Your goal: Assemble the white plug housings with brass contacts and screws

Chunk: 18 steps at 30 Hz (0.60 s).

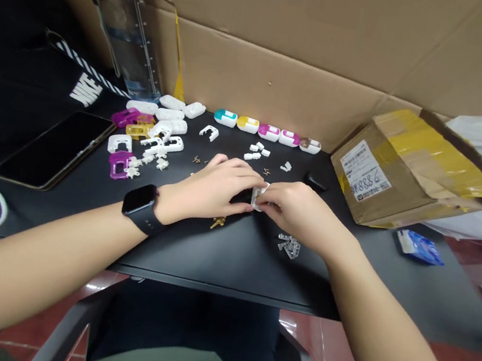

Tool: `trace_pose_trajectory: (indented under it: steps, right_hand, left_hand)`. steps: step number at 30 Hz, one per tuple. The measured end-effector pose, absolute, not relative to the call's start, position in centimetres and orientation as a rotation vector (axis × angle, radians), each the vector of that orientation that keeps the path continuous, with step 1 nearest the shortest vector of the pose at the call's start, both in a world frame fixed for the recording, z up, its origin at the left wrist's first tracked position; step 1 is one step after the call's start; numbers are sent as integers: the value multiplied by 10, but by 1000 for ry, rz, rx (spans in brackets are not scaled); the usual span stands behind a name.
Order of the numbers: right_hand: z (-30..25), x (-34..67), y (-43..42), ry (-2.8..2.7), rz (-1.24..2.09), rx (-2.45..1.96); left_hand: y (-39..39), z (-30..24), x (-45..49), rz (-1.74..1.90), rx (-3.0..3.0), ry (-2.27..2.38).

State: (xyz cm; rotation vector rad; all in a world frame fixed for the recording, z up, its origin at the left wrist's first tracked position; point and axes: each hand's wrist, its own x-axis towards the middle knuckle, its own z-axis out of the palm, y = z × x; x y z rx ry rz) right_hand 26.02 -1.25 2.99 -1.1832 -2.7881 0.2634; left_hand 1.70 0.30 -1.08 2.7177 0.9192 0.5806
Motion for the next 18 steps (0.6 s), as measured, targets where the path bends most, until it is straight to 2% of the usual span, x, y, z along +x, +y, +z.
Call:
trace_pose_trajectory:
  steps: [18]
  right_hand:
    - [34, 262, -17, -2813, 137, -1265]
  left_hand:
    - [0, -8, 20, 588, 2705, 942]
